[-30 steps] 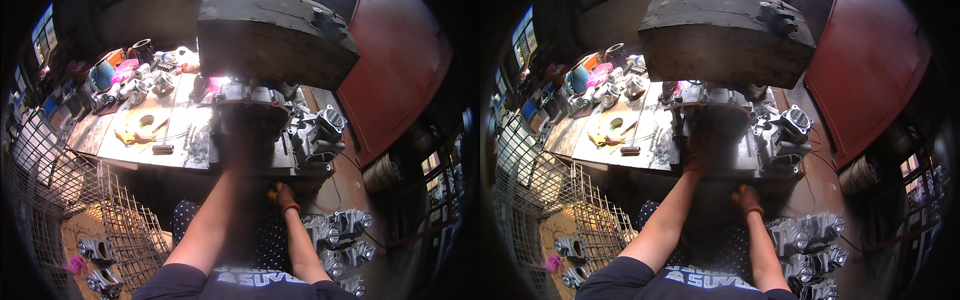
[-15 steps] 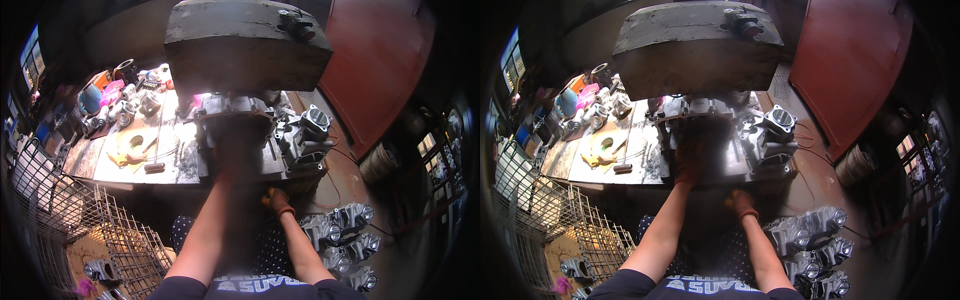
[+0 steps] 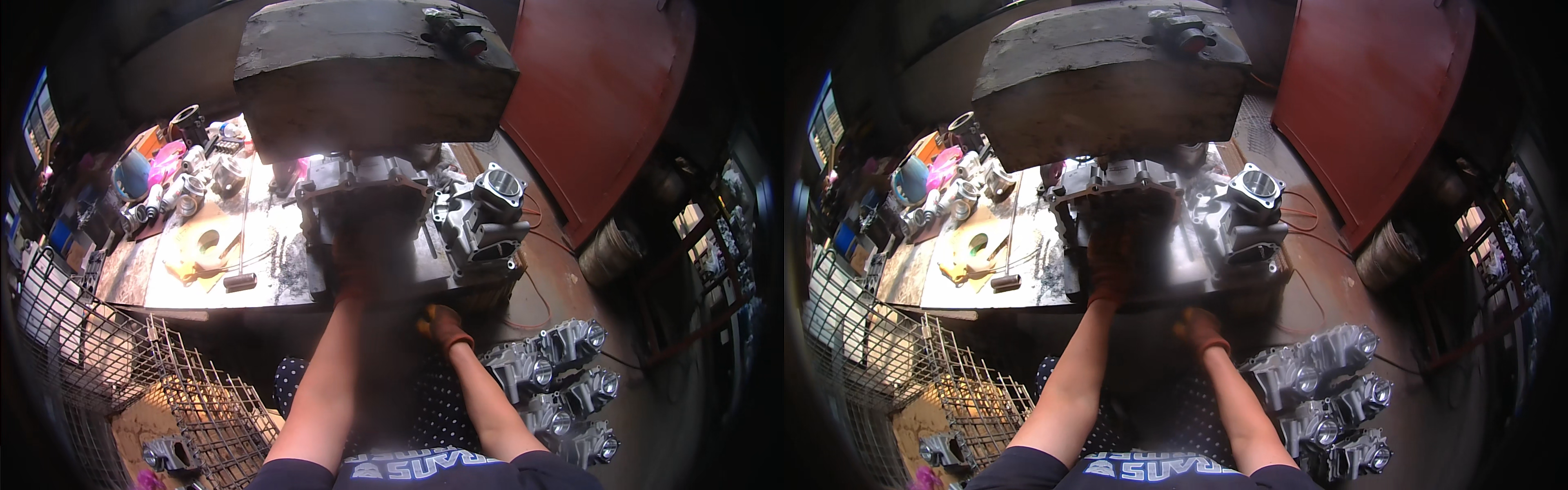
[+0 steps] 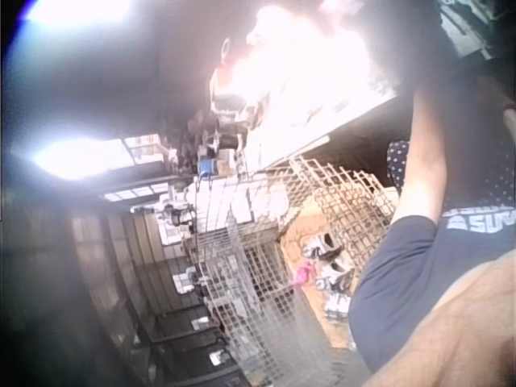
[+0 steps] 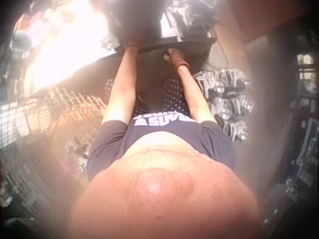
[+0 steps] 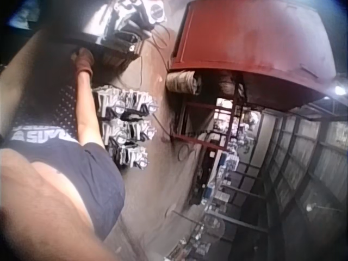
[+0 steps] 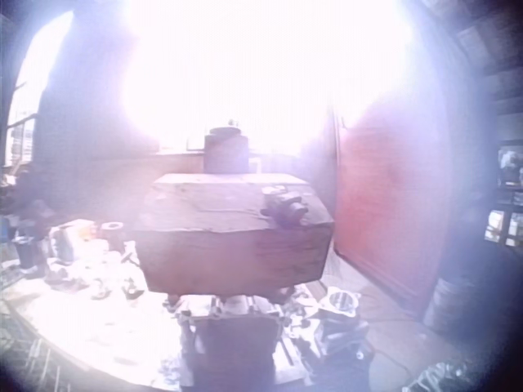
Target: The person cleans multiple metal engine-like castings by spraying them with air, then moves them one at a time to a station where they hold the casting under a machine and rotates it, before returning them to a wire cage.
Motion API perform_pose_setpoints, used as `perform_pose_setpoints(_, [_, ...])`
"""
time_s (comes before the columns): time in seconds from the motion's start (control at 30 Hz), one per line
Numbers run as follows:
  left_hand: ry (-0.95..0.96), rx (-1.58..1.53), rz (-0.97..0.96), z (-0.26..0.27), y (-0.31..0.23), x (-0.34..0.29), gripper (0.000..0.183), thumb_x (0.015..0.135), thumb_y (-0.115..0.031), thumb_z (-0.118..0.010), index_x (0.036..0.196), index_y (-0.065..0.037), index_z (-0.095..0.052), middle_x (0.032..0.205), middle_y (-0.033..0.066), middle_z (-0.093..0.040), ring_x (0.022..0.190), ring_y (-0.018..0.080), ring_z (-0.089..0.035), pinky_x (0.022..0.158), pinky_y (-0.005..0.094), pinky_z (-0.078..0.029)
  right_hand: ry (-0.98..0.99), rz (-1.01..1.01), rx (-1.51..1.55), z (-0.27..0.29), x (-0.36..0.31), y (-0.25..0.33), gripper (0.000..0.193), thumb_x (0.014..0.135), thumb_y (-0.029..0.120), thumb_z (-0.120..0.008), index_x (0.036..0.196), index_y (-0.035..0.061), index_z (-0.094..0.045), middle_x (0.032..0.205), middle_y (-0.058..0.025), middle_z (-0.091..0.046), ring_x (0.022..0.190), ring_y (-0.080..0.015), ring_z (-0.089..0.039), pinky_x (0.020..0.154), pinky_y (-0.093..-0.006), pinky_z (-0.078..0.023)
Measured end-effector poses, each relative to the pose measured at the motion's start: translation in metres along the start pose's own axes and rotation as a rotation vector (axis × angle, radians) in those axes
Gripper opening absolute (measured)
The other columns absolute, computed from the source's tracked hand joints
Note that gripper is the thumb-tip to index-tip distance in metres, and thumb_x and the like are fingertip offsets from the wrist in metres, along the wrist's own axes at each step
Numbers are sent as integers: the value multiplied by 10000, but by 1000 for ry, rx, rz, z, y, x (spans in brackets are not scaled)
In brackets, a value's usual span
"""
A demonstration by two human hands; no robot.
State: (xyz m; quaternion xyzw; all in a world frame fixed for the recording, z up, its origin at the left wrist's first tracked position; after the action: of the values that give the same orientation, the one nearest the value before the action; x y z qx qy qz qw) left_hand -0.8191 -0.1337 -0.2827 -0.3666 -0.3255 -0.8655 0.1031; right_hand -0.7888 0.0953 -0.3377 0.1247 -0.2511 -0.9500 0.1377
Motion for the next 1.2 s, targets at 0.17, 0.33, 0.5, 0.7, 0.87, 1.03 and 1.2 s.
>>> perform_pose_setpoints(0.17, [20, 111, 7, -24, -5, -5, 490, 824, -172, -449, 1308, -106, -415, 1268, 129, -464, 1199, 271, -413, 1073, 449, -217, 33, 2, -20, 2, 2, 5, 387, 710, 264, -726, 1013, 47, -620, 1028, -179, -617, 1002, -316, -579, 825, -395, -473])
perform_pose_setpoints(0.33, [-3, 14, 26, -12, -1, -3, 502, 807, -151, -463, 1306, -119, -420, 1267, 131, -464, 1205, 267, -411, 1073, 449, -221, 68, -26, 26, 3, 1, 2, 453, 700, 290, -736, 1068, 57, -613, 1088, -162, -606, 1042, -304, -565, 872, -387, -457])
perform_pose_setpoints(0.5, [68, -557, 110, 11, 13, 3, 514, 803, -161, -473, 1313, -127, -415, 1267, 136, -463, 1185, 280, -424, 1059, 455, -237, 54, 19, -7, -10, 7, -4, 417, 701, 334, -714, 1007, 63, -629, 1041, -163, -618, 1001, -315, -579, 846, -406, -467])
perform_pose_setpoints(0.7, [206, -579, 68, 14, -3, 15, 494, 841, -221, -452, 1325, -136, -405, 1290, 134, -446, 1174, 286, -425, 1038, 457, -248, 118, 62, -138, 7, -1, -3, 363, 704, 379, -682, 910, 83, -633, 956, -168, -628, 929, -338, -594, 779, -442, -479])
perform_pose_setpoints(0.87, [260, -659, 132, -3, 19, -4, 569, 839, -287, -483, 1361, -117, -337, 1366, 109, -381, 1273, 277, -330, 1068, 452, -183, 94, 58, -7, 30, -10, 29, 291, 697, 323, -670, 914, 134, -628, 927, -101, -638, 874, -302, -613, 734, -415, -490])
perform_pose_setpoints(1.03, [201, -841, 177, -23, 20, 2, 461, 881, -286, -446, 1299, -92, -437, 1291, 130, -472, 1176, 288, -448, 1019, 431, -282, 173, -77, -11, 48, -17, 37, 335, 662, 285, -676, 981, 186, -653, 1003, -57, -647, 927, -263, -624, 715, -397, -524])
perform_pose_setpoints(1.2, [101, -862, 94, -18, 5, 10, 517, 868, -266, -476, 1344, -97, -369, 1315, 126, -446, 1186, 280, -446, 1038, 427, -275, 108, -80, -55, 32, -9, 15, 312, 657, 241, -661, 966, 195, -671, 1015, -42, -651, 918, -260, -633, 702, -406, -537])
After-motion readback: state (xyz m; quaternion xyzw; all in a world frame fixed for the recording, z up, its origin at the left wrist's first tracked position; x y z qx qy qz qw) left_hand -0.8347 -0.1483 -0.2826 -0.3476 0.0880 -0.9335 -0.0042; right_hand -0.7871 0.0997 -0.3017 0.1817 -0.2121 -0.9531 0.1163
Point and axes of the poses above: each hand's wrist, its own x-axis towards the middle knuckle, its own z-axis out of the back of the hand, y = z × x, the point moved 2 cm from there along x, towards the middle knuckle
